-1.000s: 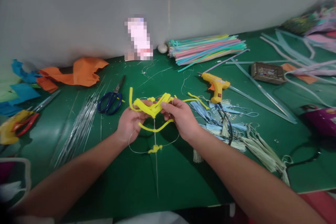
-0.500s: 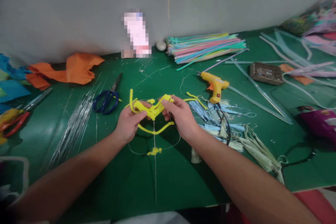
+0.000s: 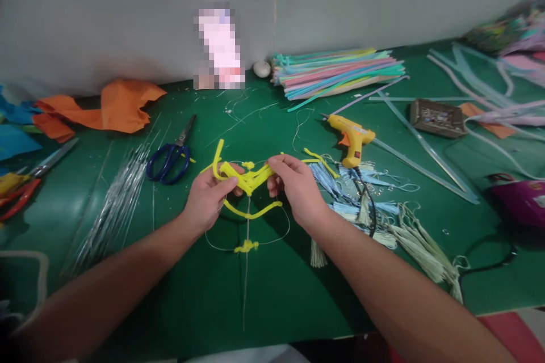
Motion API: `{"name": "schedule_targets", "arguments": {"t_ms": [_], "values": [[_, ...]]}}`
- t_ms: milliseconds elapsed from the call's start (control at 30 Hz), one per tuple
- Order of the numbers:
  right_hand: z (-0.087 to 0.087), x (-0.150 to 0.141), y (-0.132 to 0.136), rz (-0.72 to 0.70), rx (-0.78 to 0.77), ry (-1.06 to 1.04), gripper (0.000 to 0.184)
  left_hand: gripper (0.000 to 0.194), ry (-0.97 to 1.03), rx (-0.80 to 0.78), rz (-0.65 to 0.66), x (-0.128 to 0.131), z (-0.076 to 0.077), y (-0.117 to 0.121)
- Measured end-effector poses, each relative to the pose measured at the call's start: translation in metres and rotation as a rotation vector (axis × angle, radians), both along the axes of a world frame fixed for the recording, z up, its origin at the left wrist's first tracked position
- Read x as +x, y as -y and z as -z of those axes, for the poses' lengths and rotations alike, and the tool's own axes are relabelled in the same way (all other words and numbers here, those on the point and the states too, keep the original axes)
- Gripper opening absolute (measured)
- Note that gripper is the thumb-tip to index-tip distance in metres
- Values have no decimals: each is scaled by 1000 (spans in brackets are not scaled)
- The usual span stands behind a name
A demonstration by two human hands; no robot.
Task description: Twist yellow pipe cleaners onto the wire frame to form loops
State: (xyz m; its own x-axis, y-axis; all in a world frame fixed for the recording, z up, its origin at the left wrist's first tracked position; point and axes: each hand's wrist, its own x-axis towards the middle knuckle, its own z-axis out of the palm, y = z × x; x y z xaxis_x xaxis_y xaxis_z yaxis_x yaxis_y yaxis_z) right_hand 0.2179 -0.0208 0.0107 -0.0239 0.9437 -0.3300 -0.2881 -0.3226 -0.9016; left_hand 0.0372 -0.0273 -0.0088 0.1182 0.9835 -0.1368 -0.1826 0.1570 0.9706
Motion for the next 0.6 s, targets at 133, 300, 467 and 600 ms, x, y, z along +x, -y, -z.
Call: {"name": "schedule_targets", "arguments": {"t_ms": [133,300,467,600], "values": [[-3,-1,0,5,-25,27,11,22,33,-5,-7,1,-1,-1],[-4,-1,-1,-68,-30,75,13,24,63,-14,-3,2,-1,-1],[-2,-1,0,-74,10,101,16,27,94,-9,-13,1,1,-1],[-1,-3,1,-39,6,144,16,26,78,70,-163,-2,0,-3]]}}
